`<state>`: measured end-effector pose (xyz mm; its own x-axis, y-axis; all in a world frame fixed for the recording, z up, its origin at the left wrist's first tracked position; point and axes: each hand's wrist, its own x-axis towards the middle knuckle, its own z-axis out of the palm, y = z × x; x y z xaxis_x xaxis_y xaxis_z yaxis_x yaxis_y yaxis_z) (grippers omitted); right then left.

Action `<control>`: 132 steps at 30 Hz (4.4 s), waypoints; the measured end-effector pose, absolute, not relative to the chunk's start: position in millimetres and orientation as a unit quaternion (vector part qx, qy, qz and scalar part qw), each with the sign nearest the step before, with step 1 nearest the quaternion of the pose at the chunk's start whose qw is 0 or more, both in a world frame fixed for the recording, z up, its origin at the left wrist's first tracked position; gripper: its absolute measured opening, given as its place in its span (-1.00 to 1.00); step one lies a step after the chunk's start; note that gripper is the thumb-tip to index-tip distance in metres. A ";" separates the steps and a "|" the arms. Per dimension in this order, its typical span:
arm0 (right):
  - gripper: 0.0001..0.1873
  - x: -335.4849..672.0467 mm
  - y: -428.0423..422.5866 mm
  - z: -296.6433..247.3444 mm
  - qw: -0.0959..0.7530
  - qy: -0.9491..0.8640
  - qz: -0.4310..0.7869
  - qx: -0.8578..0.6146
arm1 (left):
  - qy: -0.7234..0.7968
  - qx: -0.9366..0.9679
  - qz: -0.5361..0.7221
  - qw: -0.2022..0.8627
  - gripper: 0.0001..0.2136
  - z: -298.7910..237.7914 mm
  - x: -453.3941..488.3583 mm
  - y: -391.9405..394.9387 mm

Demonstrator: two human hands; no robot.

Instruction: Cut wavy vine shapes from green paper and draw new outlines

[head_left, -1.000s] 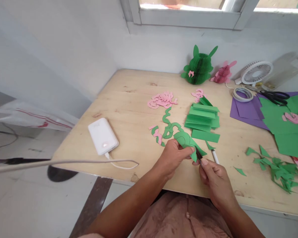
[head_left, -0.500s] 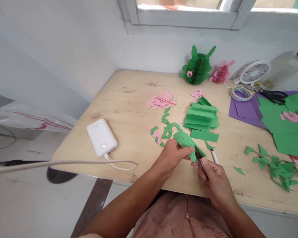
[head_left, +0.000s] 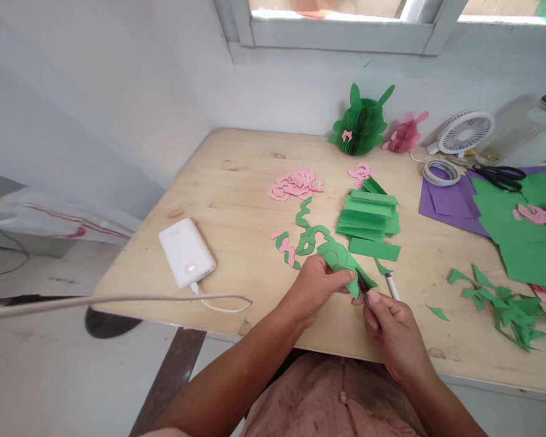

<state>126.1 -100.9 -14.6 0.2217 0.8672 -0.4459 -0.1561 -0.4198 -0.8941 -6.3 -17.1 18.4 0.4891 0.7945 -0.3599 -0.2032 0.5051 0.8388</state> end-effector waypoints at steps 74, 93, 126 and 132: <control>-0.44 153.1 -89.9 5.4 0.337 -0.389 0.574 -0.637 | 0.391 0.391 0.247 0.796 -0.80 16.3 -15.6 -11.9; -0.47 154.4 -87.3 1.3 0.350 -0.368 0.595 -0.623 | 0.389 0.400 0.243 0.794 -0.84 18.4 -16.7 -7.2; -0.46 151.2 -89.6 2.5 0.358 -0.364 0.592 -0.624 | 0.386 0.410 0.241 0.791 -0.86 21.9 -17.2 -7.7; -0.47 152.7 -89.3 2.7 0.355 -0.372 0.592 -0.621 | 0.382 0.429 0.233 0.785 -0.87 24.9 -18.5 -5.4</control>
<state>152.7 -89.3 2.7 0.0220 0.8823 -0.4702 0.0423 -0.4707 -0.8813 -18.5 -5.4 24.9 0.5996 0.6935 -0.3993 -0.0375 0.5228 0.8516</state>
